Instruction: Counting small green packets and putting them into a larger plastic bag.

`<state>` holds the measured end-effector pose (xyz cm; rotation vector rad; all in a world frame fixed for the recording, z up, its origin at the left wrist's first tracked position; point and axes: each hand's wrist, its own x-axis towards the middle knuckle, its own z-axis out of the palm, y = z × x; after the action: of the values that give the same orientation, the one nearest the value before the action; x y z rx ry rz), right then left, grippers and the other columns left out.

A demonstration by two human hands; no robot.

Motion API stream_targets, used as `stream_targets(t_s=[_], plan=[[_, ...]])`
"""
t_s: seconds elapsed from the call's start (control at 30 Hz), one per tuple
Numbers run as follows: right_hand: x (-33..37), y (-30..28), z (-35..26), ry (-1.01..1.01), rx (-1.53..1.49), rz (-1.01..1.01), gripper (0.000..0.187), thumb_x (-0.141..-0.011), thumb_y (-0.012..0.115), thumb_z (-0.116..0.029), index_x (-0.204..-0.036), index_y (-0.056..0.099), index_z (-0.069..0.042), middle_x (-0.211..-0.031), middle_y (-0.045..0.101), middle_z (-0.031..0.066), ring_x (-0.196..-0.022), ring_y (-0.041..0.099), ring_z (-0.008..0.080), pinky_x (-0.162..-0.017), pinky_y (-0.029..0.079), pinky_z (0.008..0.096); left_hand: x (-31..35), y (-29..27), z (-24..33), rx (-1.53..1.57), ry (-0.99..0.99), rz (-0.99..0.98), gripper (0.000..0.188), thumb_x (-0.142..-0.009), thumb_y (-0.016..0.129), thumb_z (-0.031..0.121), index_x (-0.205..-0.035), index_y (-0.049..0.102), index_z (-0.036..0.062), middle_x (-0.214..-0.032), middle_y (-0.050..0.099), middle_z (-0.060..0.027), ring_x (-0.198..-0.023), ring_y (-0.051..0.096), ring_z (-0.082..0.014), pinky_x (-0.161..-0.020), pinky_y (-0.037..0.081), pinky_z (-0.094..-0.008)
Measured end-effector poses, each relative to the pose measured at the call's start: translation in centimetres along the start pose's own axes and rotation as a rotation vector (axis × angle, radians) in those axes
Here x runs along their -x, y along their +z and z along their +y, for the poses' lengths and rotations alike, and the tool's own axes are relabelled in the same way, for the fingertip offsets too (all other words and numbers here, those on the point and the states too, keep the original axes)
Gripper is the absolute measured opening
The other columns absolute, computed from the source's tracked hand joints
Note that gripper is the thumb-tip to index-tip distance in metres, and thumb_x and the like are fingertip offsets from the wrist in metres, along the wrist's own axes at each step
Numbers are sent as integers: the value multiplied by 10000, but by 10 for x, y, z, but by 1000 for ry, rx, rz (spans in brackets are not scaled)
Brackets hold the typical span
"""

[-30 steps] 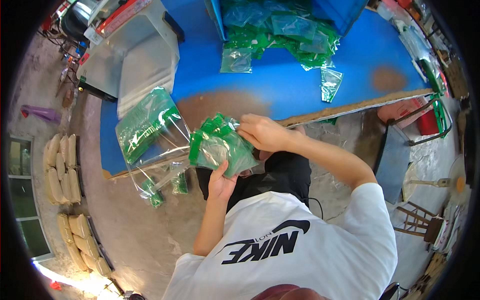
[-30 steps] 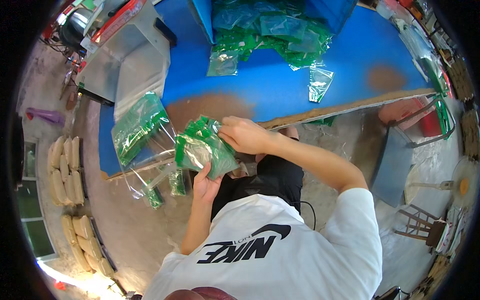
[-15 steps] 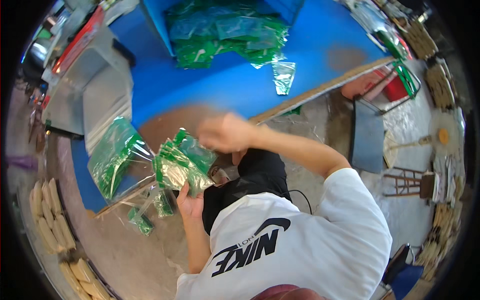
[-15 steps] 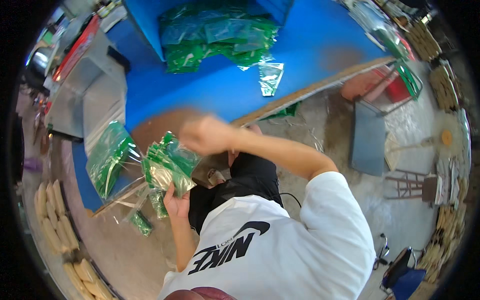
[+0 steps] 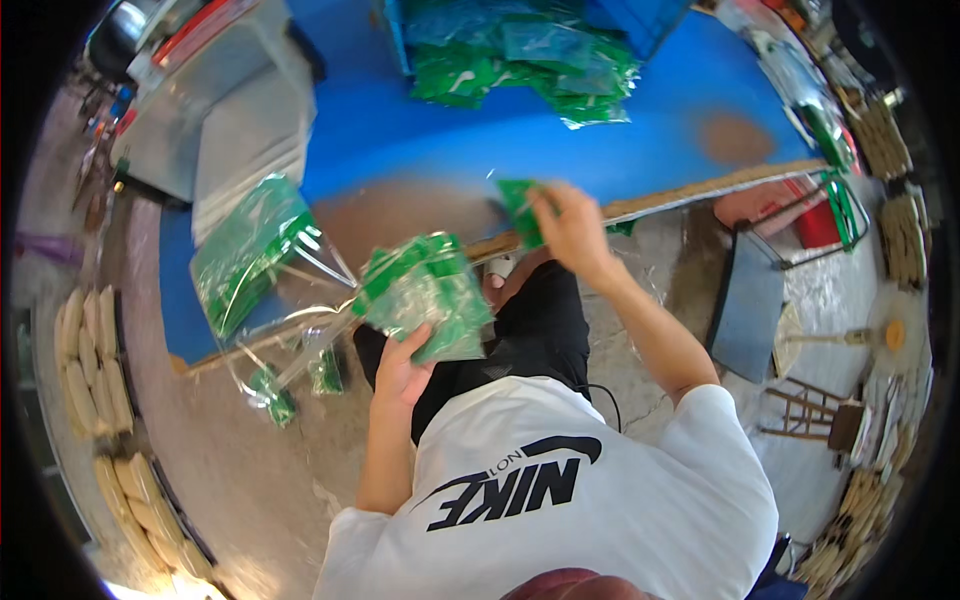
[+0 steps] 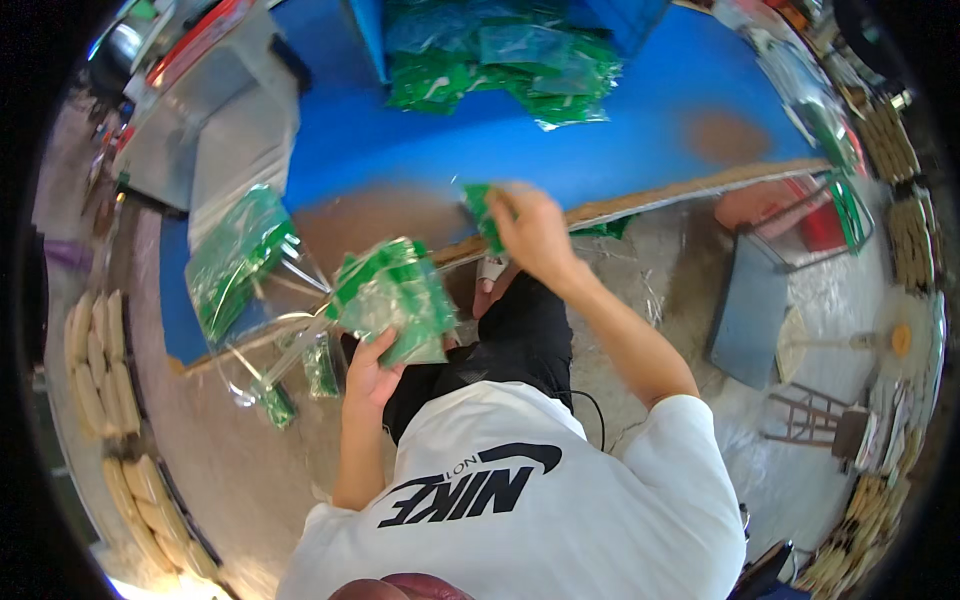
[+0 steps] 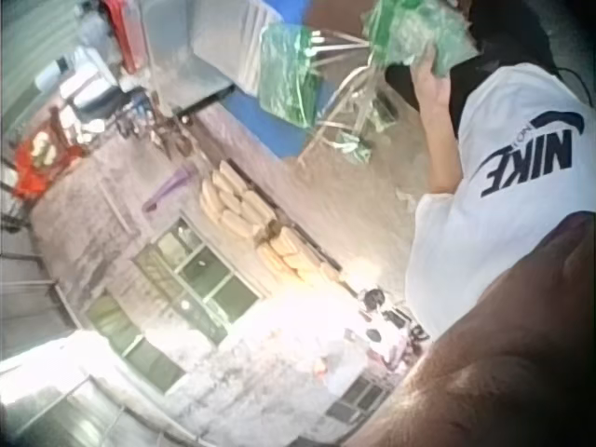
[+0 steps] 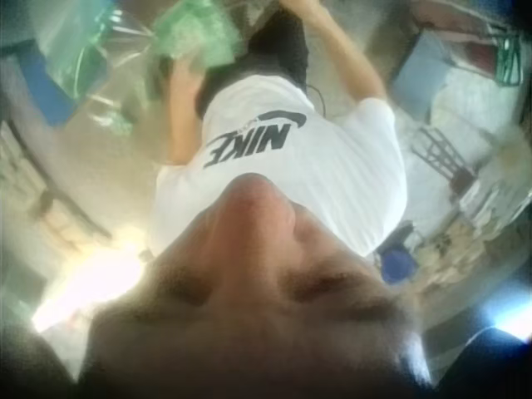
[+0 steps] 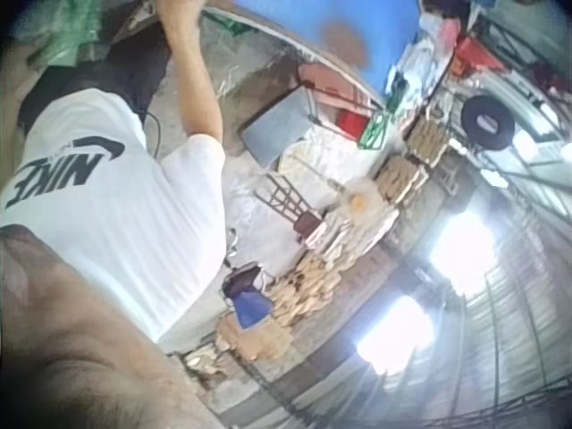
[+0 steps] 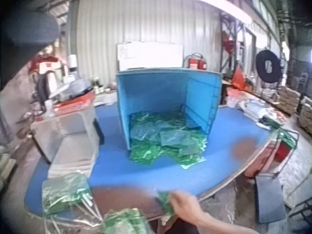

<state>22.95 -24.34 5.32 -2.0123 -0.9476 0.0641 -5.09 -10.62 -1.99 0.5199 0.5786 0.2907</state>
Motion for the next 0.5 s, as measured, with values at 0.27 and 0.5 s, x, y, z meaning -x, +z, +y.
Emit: stream_targets(t_s=[0.27, 0.5], plan=[[-6, 12, -67, -543, -294, -269, 566, -702, 468, 136, -1183, 671, -84, -1324, 627, 91, -1401, 413, 363, -1190, 279, 479, 6, 33, 14, 26, -178, 125, 600, -993, 568, 468, -1420, 449, 64, -1358, 572, -103, -1219, 590, -239, -1017, 501, -421], [21, 22, -61, -446, -229, -504, 722, -787, 688, -55, -1457, 427, -110, -1485, 450, 198, -1450, 327, 381, -1193, 182, 617, -11, 43, 36, -117, 22, -35, 604, -830, 772, 34, -1365, 494, 57, -1313, 595, -74, -1179, 603, -213, -984, 508, -380]])
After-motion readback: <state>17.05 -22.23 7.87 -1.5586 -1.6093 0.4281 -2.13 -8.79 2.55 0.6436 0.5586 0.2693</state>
